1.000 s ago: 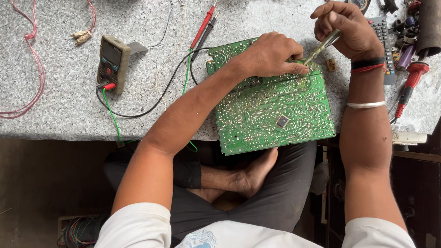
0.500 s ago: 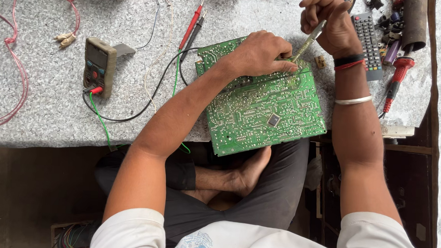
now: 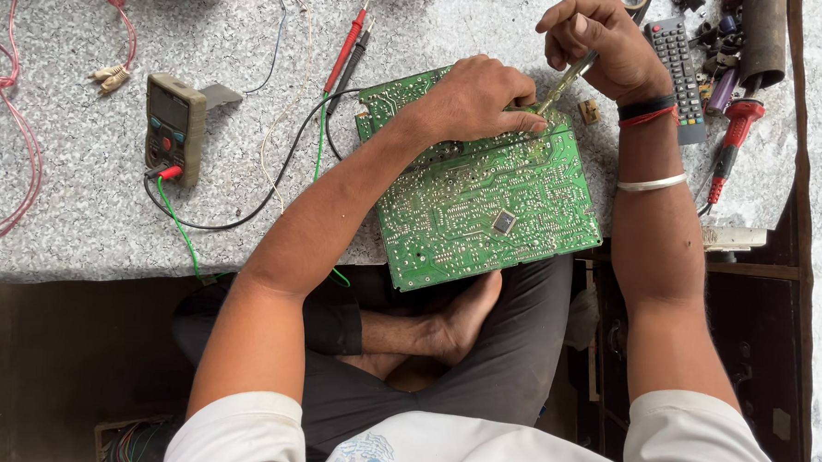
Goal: The person sits cross-legged on the floor with a green circuit board on their lap and uses a handheld tool to work on its components while a multimeter stays connected to the board. They reposition the board and continue working on different spots, with another person handling small parts at the table nearby.
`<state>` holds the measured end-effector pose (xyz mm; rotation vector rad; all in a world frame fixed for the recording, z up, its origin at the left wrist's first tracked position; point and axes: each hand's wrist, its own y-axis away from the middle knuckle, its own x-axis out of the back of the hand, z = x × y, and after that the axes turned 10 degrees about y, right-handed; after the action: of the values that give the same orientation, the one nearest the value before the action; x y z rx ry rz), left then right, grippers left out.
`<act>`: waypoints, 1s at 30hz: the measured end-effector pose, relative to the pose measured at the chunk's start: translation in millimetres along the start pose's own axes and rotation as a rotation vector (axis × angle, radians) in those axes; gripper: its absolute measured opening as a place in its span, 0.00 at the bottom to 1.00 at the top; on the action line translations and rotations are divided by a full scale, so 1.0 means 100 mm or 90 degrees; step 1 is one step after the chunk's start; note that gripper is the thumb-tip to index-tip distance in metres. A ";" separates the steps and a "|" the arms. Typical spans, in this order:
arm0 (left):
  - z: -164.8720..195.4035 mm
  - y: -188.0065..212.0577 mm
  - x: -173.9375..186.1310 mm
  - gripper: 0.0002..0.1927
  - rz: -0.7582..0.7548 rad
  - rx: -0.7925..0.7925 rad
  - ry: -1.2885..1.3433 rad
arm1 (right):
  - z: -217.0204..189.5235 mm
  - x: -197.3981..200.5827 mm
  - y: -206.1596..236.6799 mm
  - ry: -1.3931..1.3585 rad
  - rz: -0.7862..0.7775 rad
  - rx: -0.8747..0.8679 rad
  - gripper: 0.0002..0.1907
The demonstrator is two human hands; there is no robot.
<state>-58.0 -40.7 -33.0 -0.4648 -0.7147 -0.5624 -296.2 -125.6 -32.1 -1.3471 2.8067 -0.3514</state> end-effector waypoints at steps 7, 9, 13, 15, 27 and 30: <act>0.00 -0.01 -0.01 0.29 0.015 -0.009 -0.001 | -0.02 0.01 0.01 -0.015 -0.004 -0.007 0.21; 0.00 0.00 -0.01 0.29 0.019 -0.012 -0.003 | -0.03 0.01 0.00 -0.017 -0.009 -0.001 0.22; -0.02 0.00 -0.01 0.29 0.009 -0.003 0.012 | -0.03 0.01 -0.02 -0.029 -0.021 0.013 0.25; -0.02 0.01 -0.01 0.30 0.018 -0.019 -0.005 | -0.04 0.00 -0.01 -0.022 -0.021 0.016 0.25; 0.04 0.01 0.02 0.29 -0.001 0.010 -0.012 | -0.10 -0.02 -0.01 0.025 -0.036 0.011 0.27; 0.08 0.02 0.07 0.27 0.019 -0.006 0.009 | -0.07 -0.01 0.01 0.040 -0.031 0.008 0.27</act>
<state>-56.5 -36.9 -23.2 -0.4789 -0.6915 -0.5405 -296.9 -122.9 -25.3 -1.4291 2.8203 -0.4184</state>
